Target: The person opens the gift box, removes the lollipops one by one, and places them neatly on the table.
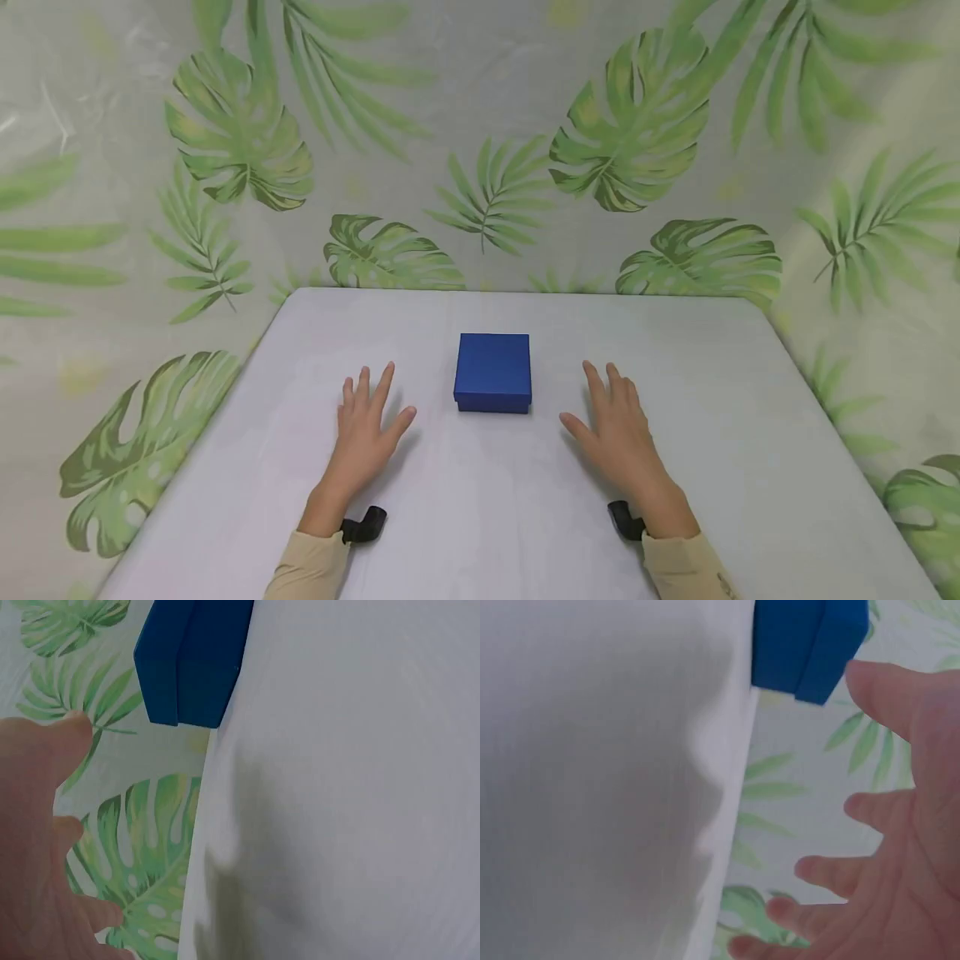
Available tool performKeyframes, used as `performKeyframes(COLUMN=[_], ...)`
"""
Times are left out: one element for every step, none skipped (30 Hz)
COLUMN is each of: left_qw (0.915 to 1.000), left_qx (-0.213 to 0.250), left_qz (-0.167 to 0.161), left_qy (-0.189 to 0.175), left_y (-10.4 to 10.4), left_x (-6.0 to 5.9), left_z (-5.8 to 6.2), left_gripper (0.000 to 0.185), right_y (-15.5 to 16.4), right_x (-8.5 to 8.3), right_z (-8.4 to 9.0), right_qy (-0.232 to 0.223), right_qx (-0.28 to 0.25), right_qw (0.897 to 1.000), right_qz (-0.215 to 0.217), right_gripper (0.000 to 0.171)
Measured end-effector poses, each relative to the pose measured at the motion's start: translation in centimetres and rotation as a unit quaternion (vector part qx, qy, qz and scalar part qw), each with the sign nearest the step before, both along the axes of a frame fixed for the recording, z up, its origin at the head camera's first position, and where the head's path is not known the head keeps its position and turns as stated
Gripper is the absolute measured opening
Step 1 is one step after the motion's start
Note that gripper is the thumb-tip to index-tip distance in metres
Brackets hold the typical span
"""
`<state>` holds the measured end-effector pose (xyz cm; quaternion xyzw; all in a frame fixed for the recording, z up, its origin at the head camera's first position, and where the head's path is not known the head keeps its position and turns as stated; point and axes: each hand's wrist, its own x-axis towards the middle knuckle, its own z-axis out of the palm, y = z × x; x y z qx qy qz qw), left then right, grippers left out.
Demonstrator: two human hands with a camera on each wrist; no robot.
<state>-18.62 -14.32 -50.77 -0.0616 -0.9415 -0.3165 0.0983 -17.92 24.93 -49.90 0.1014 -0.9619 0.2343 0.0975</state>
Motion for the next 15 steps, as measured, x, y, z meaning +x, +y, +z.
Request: performKeyframes(left_qw=[0.9997, 0.9991, 0.9980, 0.9964, 0.9946, 0.9925, 0.9906, 0.9888, 0.9866, 0.9842, 0.9814, 0.9789, 0.9764, 0.9737, 0.9707], left_qx=[0.020, 0.038, 0.057, 0.075, 0.093, 0.109, 0.122, 0.133, 0.146, 0.160, 0.174, 0.187, 0.199, 0.211, 0.224], left_qz=[-0.004, -0.008, -0.012, -0.017, -0.023, -0.032, -0.039, -0.045, -0.049, -0.053, -0.056, -0.056, -0.053, -0.053, -0.051], left_qy=[-0.009, -0.016, -0.025, -0.034, -0.042, -0.044, -0.049, -0.051, -0.054, -0.055, -0.058, -0.059, -0.065, -0.067, -0.071], left_y=[0.2, 0.4, 0.6, 0.9, 1.1, 1.4, 1.7, 2.0, 2.3, 2.5, 2.8, 3.1, 3.3, 3.6, 3.8], left_x=[-0.1, -0.2, -0.2, -0.3, -0.3, -0.4, -0.4, -0.5, -0.6, -0.7, -0.9, -1.1, -1.3, -1.7, -2.0], left_z=[0.1, 0.2, 0.3, 0.4, 0.5, 0.7, 0.9, 1.2, 1.5, 1.8, 2.1, 2.4, 2.8, 3.0, 3.3], left_gripper=[0.080, 0.080, 0.080, 0.080, 0.080, 0.080, 0.080, 0.079, 0.078, 0.077, 0.075, 0.073, 0.070, 0.067, 0.064], right_y=[-0.1, -0.2, -0.3, -0.5, -0.6, -0.8, -1.0, -1.2, -1.4, -1.5, -1.7, -1.9, -2.1, -2.1, -2.2], right_x=[0.0, 0.0, 0.0, 0.0, -0.1, -0.3, -0.4, -0.6, -0.8, -1.0, -1.2, -1.5, -1.8, -2.0, -2.3], right_z=[0.2, 0.4, 0.6, 0.9, 1.2, 1.5, 1.9, 2.2, 2.5, 2.8, 3.1, 3.3, 3.5, 3.7, 3.9], right_qy=[-0.007, -0.016, -0.023, -0.027, -0.028, -0.029, -0.030, -0.033, -0.035, -0.037, -0.039, -0.041, -0.044, -0.047, -0.050], right_qx=[-0.010, -0.022, -0.032, -0.042, -0.050, -0.058, -0.064, -0.071, -0.076, -0.080, -0.081, -0.084, -0.086, -0.090, -0.096], right_qw=[1.000, 1.000, 0.999, 0.999, 0.998, 0.998, 0.997, 0.997, 0.996, 0.996, 0.996, 0.995, 0.995, 0.995, 0.994], right_qz=[0.003, 0.007, 0.011, 0.015, 0.018, 0.021, 0.023, 0.024, 0.025, 0.025, 0.026, 0.026, 0.026, 0.024, 0.022], right_gripper=[0.089, 0.088, 0.087, 0.085, 0.084, 0.083, 0.082, 0.081, 0.081, 0.081, 0.081, 0.080, 0.080, 0.079, 0.079])
